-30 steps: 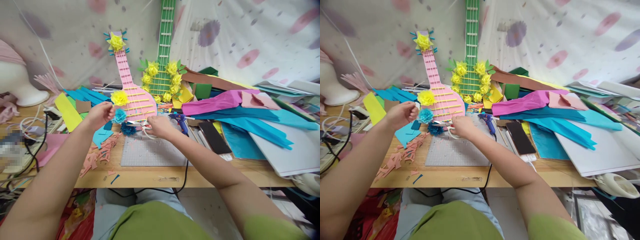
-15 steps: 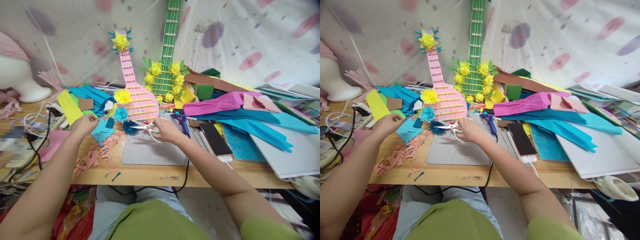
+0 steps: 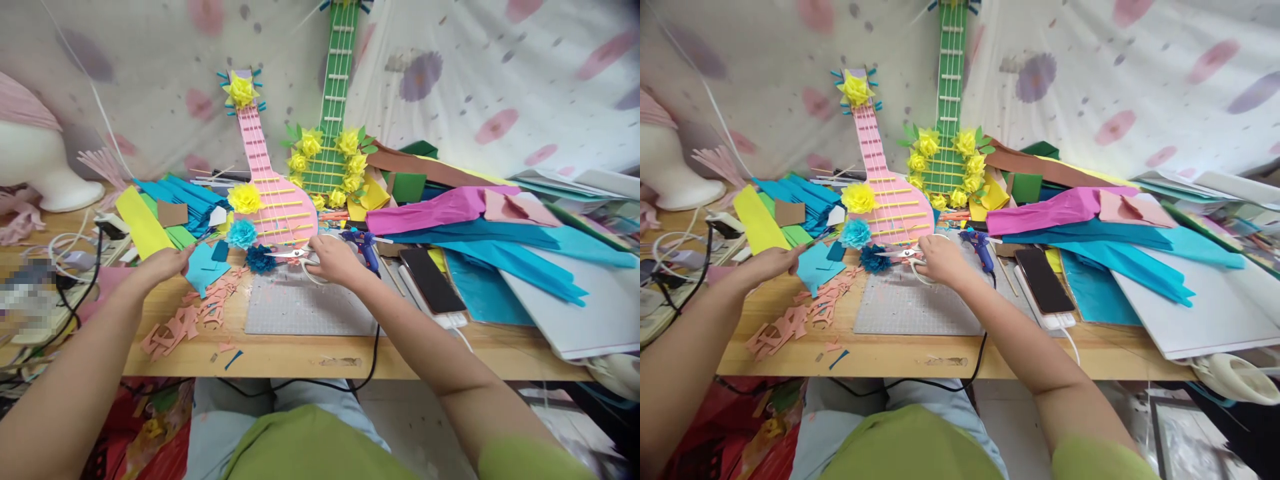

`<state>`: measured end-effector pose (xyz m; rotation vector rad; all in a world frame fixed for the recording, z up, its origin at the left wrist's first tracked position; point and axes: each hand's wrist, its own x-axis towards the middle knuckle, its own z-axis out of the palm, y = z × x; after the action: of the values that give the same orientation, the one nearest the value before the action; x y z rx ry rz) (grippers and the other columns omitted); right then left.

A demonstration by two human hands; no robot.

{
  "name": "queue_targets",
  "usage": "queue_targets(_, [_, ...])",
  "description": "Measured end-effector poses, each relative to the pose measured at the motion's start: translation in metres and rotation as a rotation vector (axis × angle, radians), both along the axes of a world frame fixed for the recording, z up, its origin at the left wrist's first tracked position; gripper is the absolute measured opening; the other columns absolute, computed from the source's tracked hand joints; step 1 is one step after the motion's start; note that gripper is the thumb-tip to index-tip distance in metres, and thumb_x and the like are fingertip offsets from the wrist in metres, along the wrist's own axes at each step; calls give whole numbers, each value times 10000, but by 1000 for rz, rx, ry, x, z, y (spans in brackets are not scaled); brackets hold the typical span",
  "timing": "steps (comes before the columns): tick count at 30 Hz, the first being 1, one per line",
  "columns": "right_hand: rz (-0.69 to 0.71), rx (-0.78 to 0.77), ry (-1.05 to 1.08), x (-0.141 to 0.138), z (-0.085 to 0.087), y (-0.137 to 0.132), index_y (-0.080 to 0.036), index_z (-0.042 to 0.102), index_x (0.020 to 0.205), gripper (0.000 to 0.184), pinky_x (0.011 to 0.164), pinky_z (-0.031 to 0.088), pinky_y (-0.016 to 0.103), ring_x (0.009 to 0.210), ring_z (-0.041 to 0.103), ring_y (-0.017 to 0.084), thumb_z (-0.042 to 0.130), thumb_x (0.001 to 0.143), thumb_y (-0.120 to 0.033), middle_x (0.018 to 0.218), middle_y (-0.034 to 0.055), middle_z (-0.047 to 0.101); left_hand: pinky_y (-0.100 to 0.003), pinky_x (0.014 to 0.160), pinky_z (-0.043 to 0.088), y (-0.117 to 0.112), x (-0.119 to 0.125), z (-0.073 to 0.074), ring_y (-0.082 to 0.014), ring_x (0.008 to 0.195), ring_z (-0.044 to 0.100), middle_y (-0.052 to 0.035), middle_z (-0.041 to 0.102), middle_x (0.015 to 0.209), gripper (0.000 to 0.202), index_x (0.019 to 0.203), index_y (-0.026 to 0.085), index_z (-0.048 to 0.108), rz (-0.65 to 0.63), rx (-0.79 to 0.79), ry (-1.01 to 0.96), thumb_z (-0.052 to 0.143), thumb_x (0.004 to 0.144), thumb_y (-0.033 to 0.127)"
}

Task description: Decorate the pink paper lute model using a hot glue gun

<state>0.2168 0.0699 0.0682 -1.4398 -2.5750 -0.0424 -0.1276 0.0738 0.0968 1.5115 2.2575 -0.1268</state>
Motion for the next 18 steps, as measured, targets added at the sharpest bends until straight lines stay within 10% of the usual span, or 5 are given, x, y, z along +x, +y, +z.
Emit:
queue_targets(8, [41,77,-57,-37,19,24,-132,514,1035,298,744,384,300,955,564,241,544,808,-322,1023,127,621,-252,495,83,-18,-35,14,-90,520,79,26,119,516,672,445,163,136,160,248,-1160,650,654,541])
queue_targets(18, [-36,-8,-83,-57,24,39,-131,525,1070,288,625,357,284,871,612,241,503,834,-295,1031,125,656,-229,481,94,-16,-25,46,-98,540,50,16,106,543,653,453,165,103,114,292,-1209,505,813,532])
